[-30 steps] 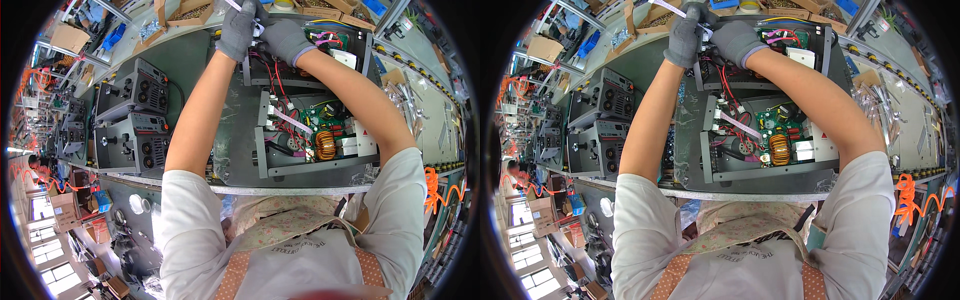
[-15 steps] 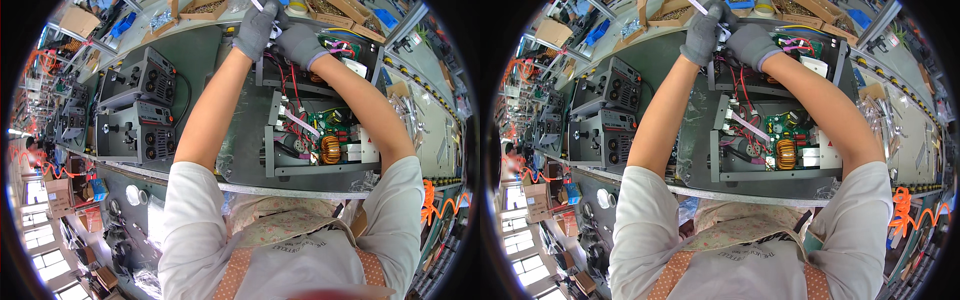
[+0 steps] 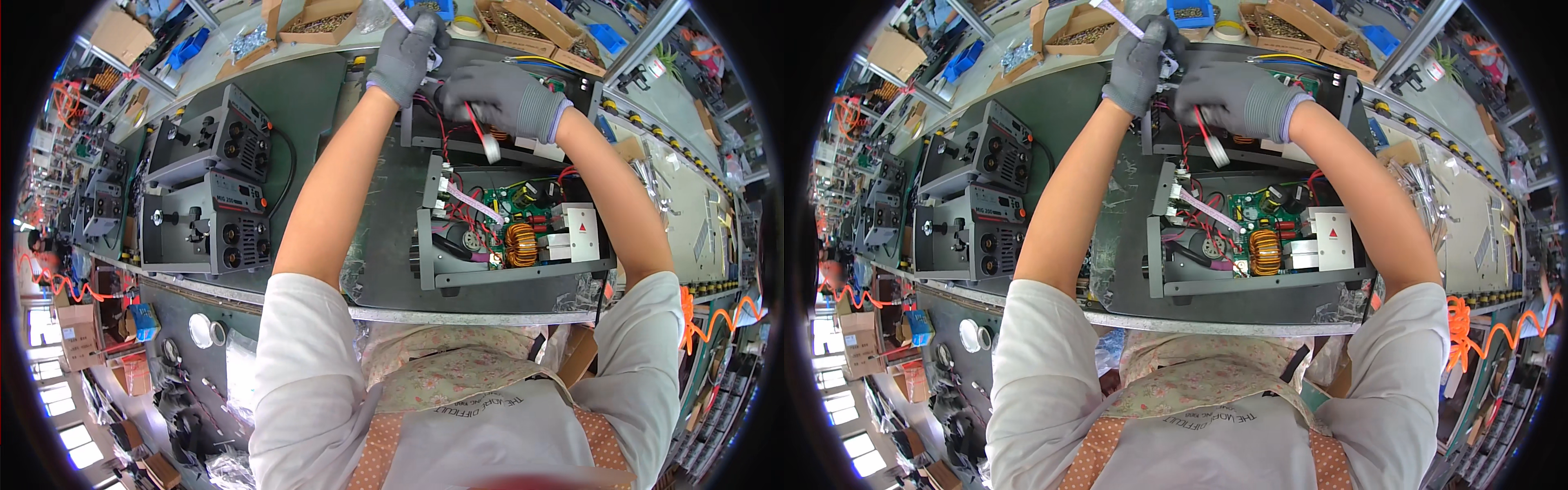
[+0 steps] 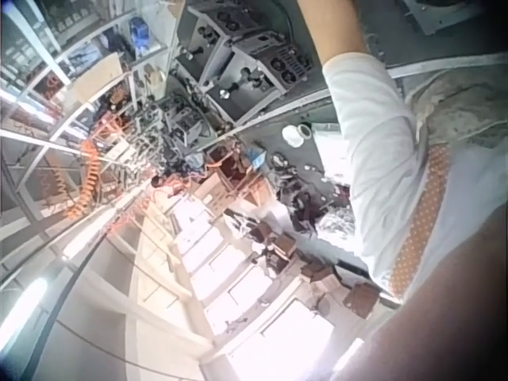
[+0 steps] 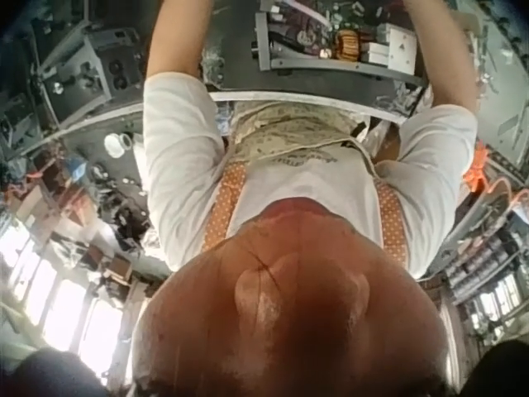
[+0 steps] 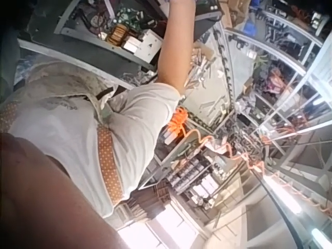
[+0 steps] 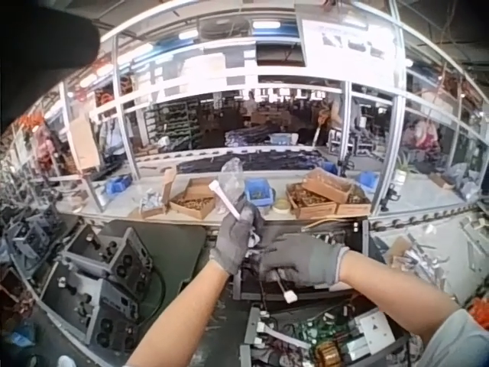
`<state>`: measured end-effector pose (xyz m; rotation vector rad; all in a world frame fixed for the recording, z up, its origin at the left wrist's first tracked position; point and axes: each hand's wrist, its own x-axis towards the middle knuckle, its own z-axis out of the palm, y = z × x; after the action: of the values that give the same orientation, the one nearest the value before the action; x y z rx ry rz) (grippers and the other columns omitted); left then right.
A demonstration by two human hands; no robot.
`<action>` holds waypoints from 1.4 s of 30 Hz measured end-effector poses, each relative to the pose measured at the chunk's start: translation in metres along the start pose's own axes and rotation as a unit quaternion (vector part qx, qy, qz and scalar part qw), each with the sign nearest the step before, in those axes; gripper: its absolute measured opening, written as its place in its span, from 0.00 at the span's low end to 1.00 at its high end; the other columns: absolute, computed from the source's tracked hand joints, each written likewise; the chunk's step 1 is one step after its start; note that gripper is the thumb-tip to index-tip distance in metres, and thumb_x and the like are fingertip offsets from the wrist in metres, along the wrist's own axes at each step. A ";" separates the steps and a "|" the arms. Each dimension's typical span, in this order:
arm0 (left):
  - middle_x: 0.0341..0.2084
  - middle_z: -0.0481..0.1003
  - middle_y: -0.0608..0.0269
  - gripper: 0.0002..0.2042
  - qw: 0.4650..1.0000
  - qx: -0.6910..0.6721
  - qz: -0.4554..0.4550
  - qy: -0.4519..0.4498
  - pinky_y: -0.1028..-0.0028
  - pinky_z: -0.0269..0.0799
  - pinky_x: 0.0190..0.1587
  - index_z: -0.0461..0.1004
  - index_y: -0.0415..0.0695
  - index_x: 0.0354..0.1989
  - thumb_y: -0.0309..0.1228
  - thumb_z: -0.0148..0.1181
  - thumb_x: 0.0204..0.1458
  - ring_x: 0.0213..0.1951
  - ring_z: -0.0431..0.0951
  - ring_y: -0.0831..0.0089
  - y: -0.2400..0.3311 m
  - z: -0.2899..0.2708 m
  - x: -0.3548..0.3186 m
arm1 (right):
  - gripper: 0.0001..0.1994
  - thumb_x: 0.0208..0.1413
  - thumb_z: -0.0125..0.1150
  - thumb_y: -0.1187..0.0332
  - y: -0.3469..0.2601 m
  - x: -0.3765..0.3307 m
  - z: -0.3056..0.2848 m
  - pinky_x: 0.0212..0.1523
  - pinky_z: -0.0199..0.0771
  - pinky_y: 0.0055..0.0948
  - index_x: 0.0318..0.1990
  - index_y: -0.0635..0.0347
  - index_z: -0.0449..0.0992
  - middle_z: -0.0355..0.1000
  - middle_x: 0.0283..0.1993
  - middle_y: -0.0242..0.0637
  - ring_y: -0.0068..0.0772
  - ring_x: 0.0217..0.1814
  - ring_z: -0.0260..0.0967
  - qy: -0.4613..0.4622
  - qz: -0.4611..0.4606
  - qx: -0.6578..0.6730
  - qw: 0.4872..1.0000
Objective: Assembling the internal wiring and components of an electronic power supply unit on a production line.
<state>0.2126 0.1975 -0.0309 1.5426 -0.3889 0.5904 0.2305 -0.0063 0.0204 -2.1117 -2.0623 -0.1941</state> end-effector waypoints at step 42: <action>0.26 0.75 0.63 0.18 0.994 -0.105 -0.043 0.011 0.75 0.71 0.32 0.71 0.42 0.42 0.46 0.46 0.69 0.29 0.75 0.74 -0.010 -0.001 0.004 | 0.11 0.51 0.66 0.63 0.003 0.056 0.049 0.40 0.81 0.44 0.43 0.50 0.83 0.80 0.39 0.39 0.44 0.43 0.80 -0.061 0.291 -0.207 0.932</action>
<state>0.2212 0.1995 -0.0363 1.3439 -0.3543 0.4833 0.2332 0.0591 -0.0148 -2.9486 -1.4378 -0.4479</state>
